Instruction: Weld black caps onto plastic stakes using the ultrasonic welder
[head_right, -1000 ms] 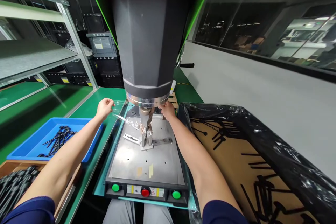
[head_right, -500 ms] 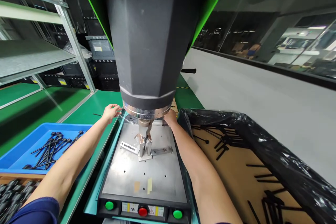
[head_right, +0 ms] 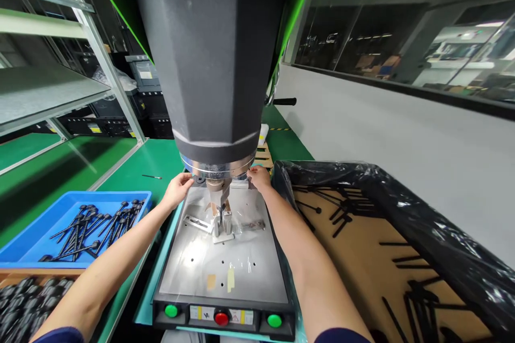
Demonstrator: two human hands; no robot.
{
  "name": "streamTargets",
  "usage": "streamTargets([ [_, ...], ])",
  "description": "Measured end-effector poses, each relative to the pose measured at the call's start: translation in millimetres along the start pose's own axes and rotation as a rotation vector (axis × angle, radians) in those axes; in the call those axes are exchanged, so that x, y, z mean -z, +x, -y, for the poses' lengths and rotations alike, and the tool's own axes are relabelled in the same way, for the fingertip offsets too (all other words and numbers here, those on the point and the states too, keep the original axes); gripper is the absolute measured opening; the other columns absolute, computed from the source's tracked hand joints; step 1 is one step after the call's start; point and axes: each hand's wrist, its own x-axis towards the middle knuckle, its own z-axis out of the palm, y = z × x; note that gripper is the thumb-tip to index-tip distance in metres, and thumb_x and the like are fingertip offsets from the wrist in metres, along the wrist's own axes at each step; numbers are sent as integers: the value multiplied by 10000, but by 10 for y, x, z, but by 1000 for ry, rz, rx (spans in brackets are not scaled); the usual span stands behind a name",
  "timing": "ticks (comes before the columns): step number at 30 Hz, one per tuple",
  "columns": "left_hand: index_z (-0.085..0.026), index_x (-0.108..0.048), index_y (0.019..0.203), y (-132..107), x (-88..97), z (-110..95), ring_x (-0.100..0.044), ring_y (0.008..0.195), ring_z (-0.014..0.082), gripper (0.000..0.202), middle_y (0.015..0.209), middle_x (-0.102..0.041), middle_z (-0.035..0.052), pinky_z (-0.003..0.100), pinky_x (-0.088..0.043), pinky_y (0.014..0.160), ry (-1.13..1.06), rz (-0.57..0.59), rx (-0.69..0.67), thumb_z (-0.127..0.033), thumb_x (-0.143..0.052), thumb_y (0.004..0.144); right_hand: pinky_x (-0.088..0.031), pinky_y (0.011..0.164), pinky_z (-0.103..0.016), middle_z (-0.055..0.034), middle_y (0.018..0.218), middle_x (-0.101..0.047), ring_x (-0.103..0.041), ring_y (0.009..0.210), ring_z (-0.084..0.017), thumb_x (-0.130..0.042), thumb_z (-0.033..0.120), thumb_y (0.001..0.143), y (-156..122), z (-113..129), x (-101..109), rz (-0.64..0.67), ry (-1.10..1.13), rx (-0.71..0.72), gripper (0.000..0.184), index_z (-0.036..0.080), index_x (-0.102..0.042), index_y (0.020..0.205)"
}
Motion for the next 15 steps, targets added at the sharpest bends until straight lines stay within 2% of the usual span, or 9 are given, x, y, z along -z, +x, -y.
streamTargets([
  [7, -154, -671, 1029, -285, 102, 61, -667, 974, 254, 340, 1066, -712, 122, 394, -493, 910, -18, -2, 24, -377, -667, 771, -389, 426, -193, -5, 592, -669, -550, 441, -109, -665, 106, 761, -13, -63, -32, 57, -23, -142, 77, 129, -684, 832],
  [15, -153, -685, 984, -576, 313, 92, -669, 985, 274, 372, 1042, -717, 131, 432, -479, 952, -56, -38, 74, -419, -701, 725, -516, 542, -246, 12, 709, -690, -612, 519, -105, -667, 241, 879, 1, -191, -123, 107, -130, -150, 114, 128, -680, 891],
])
